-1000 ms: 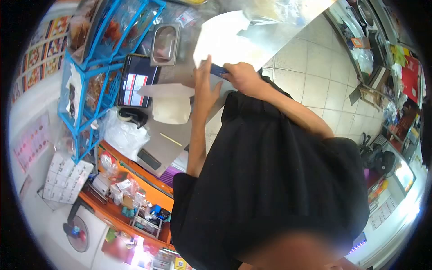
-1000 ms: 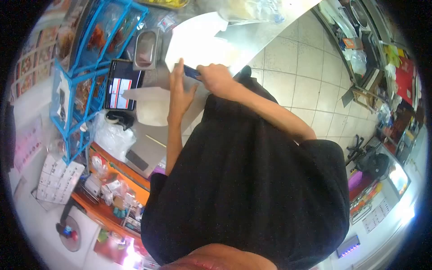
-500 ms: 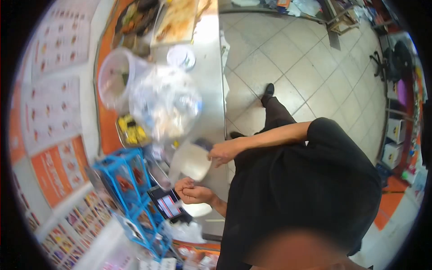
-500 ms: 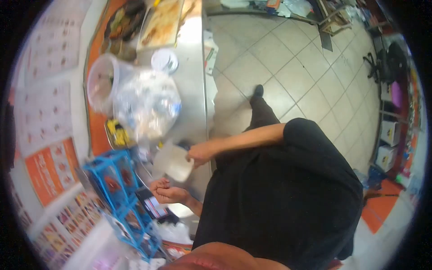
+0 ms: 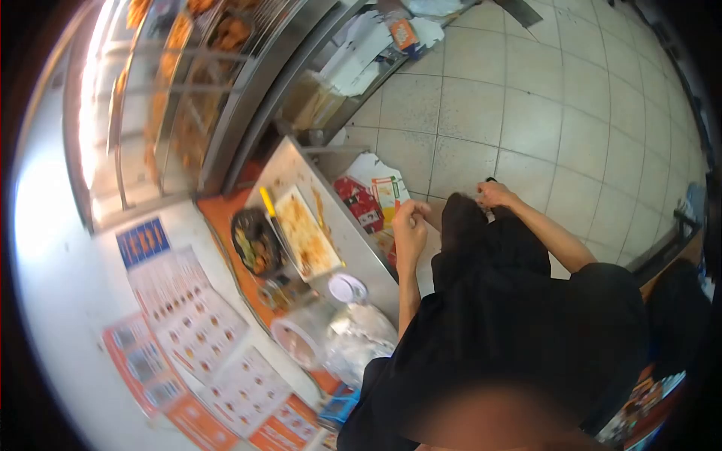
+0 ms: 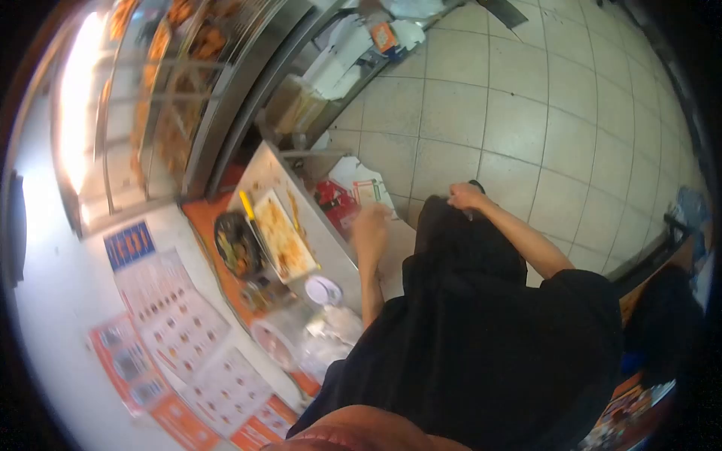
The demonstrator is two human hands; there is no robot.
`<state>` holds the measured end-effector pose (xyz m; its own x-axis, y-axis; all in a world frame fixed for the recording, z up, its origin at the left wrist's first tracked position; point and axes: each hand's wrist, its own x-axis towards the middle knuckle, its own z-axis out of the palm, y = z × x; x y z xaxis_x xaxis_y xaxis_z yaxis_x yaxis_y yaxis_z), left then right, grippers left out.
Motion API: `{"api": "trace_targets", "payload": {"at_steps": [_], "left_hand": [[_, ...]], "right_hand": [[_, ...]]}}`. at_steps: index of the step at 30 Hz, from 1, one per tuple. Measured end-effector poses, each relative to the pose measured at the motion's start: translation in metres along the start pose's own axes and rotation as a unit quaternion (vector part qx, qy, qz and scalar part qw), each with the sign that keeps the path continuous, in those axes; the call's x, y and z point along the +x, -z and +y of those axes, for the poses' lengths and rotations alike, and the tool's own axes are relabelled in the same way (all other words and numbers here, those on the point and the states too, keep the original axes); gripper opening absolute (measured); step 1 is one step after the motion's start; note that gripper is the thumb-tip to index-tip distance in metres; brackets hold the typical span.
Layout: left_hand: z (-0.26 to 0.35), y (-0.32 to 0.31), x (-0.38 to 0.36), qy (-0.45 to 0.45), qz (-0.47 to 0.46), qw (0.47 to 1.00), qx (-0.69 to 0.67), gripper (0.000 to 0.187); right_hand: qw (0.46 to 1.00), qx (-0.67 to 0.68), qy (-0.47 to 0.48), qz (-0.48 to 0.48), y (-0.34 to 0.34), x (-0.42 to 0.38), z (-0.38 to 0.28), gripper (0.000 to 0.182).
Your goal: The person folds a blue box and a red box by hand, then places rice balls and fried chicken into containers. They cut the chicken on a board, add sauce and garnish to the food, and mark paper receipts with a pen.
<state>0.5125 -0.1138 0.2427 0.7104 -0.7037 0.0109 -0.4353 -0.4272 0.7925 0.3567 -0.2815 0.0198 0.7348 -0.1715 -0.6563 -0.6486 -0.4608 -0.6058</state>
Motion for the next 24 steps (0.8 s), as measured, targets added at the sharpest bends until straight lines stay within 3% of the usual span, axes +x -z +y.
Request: {"api": "trace_targets", "payload": {"at_steps": [1, 2, 5, 7, 9, 10, 11, 13, 15, 16, 18, 19, 20, 21, 22, 23, 24], "left_hand": [[-0.007, -0.007, 0.029, 0.014, -0.037, 0.999, 0.001, 0.014], [-0.014, -0.014, 0.059, 0.067, -0.072, 0.995, -0.036, 0.006], [-0.064, -0.042, 0.167, 0.062, -0.118, 0.988, -0.073, 0.011], [-0.134, -0.071, 0.253, 0.075, -0.178, 0.978, -0.079, 0.018], [-0.170, -0.097, 0.345, 0.044, -0.209, 0.976, -0.028, 0.021], [-0.197, -0.116, 0.389, 0.032, -0.209, 0.977, -0.028, 0.022], [-0.231, -0.137, 0.433, 0.020, -0.204, 0.978, -0.027, 0.024], [-0.319, -0.190, 0.523, 0.022, -0.200, 0.979, -0.034, 0.028], [-0.376, -0.236, 0.614, 0.099, -0.235, 0.967, -0.003, 0.024], [-0.407, -0.257, 0.656, 0.044, -0.238, 0.968, 0.070, 0.021], [-0.482, -0.299, 0.736, -0.030, -0.221, 0.973, 0.053, 0.033], [-0.502, -0.317, 0.768, 0.049, -0.164, 0.982, 0.086, 0.035], [-0.639, -0.347, 0.844, -0.194, -0.111, 0.870, 0.440, 0.038], [-0.630, -0.350, 0.861, -0.108, -0.143, 0.894, 0.411, 0.045], [-0.620, -0.353, 0.879, -0.020, -0.166, 0.907, 0.385, 0.054], [-0.614, -0.353, 0.896, 0.013, -0.195, 0.890, 0.412, 0.062], [-0.611, -0.359, 0.895, 0.014, -0.203, 0.886, 0.416, 0.062]], "right_hand": [[1.000, 0.019, -0.011, 0.001, 0.004, 0.008, 0.009, 0.041], [0.996, 0.027, -0.081, 0.004, 0.006, 0.016, 0.016, 0.042], [0.976, 0.068, -0.207, 0.015, 0.005, 0.056, 0.045, 0.048], [0.959, 0.097, -0.265, 0.018, 0.010, 0.090, 0.048, 0.053], [0.929, 0.144, -0.329, 0.086, 0.019, 0.119, 0.045, 0.070], [0.915, 0.180, -0.349, 0.099, 0.032, 0.133, 0.040, 0.082], [0.913, 0.178, -0.356, 0.087, 0.032, 0.152, 0.042, 0.082], [0.868, 0.246, -0.380, 0.205, 0.019, 0.203, 0.053, 0.088], [0.836, 0.292, -0.396, 0.244, 0.017, 0.237, 0.040, 0.090], [0.820, 0.309, -0.418, 0.239, 0.023, 0.249, 0.027, 0.090], [0.801, 0.336, -0.446, 0.216, 0.043, 0.274, 0.009, 0.090], [0.803, 0.309, -0.460, 0.219, 0.048, 0.281, -0.001, 0.087], [0.805, 0.283, -0.474, 0.218, 0.049, 0.284, -0.006, 0.084], [0.800, 0.297, -0.484, 0.191, 0.046, 0.282, -0.007, 0.084], [0.785, 0.322, -0.472, 0.239, 0.045, 0.279, -0.003, 0.080], [0.767, 0.345, -0.455, 0.293, 0.049, 0.277, 0.004, 0.075], [0.765, 0.350, -0.459, 0.286, 0.056, 0.279, 0.004, 0.075]]}}
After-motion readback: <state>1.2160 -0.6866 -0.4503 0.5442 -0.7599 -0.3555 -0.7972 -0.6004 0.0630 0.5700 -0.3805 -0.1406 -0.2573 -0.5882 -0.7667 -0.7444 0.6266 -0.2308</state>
